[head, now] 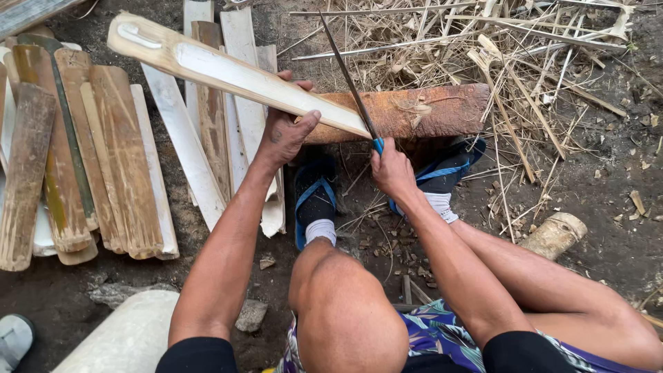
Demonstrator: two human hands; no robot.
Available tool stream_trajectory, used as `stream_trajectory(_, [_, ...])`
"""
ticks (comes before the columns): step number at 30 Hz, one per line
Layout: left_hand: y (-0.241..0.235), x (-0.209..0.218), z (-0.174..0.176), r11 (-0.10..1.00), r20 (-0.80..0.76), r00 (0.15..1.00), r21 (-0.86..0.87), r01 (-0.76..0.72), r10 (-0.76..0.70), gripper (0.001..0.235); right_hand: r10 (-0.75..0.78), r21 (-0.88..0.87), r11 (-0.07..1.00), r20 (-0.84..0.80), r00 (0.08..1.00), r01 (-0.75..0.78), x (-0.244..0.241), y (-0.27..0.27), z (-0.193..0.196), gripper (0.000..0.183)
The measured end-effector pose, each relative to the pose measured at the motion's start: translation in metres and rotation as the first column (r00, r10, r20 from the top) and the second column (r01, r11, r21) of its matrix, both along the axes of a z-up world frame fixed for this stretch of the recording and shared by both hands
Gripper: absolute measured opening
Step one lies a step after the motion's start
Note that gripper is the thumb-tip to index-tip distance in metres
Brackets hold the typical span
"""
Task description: The person sits on the ground and uses a long metal file to sharpen the edges of bamboo strips. They hold each strip against a wooden block and file the edges repeatedly, then place the finished pieces aside.
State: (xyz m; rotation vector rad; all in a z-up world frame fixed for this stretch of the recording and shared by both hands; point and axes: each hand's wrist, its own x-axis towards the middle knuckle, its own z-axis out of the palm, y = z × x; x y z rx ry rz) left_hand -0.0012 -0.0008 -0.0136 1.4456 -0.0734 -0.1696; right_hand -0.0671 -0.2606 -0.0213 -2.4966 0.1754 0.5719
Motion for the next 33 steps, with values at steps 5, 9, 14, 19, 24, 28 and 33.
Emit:
stream_trajectory(5, [-0.025,-0.034,-0.023,0.879,-0.190,0.966,-0.412,-0.241,0.175,0.068,-0.031,0.059,0.998,0.052,0.998,0.027,-0.009,0.001,0.023,0.029])
stream_trajectory(9, [-0.052,-0.054,-0.032,0.955,0.585,0.758,-0.111,-0.276,0.288,0.062,-0.088,0.252,0.968,0.270,0.959,0.018,-0.009,0.014,0.062,0.026])
stream_trajectory(14, [-0.056,-0.051,-0.028,0.940,0.585,0.747,-0.086,-0.329,0.315,0.063,-0.191,0.355,0.934,0.404,0.895,0.039,-0.002,0.026,0.047,0.021])
stream_trajectory(19, [-0.058,-0.049,-0.020,0.930,0.597,0.737,-0.044,-0.365,0.318,0.062,0.144,-0.153,0.981,0.184,0.972,-0.117,0.016,0.031,0.006,0.027])
stream_trajectory(24, [-0.064,-0.044,-0.024,0.927,0.587,0.723,-0.146,-0.347,0.363,0.058,0.006,0.219,0.976,0.058,0.998,-0.019,0.017,0.016,0.044,0.017])
stream_trajectory(28, [-0.060,-0.046,-0.030,0.919,0.597,0.730,-0.033,-0.393,0.334,0.059,-0.094,0.335,0.937,0.510,0.855,-0.096,0.010,0.019,0.062,0.016])
stream_trajectory(33, [-0.069,-0.046,-0.021,0.904,0.538,0.730,-0.181,-0.388,0.421,0.057,0.014,-0.093,0.996,0.057,0.998,-0.008,0.019,0.030,0.014,0.040])
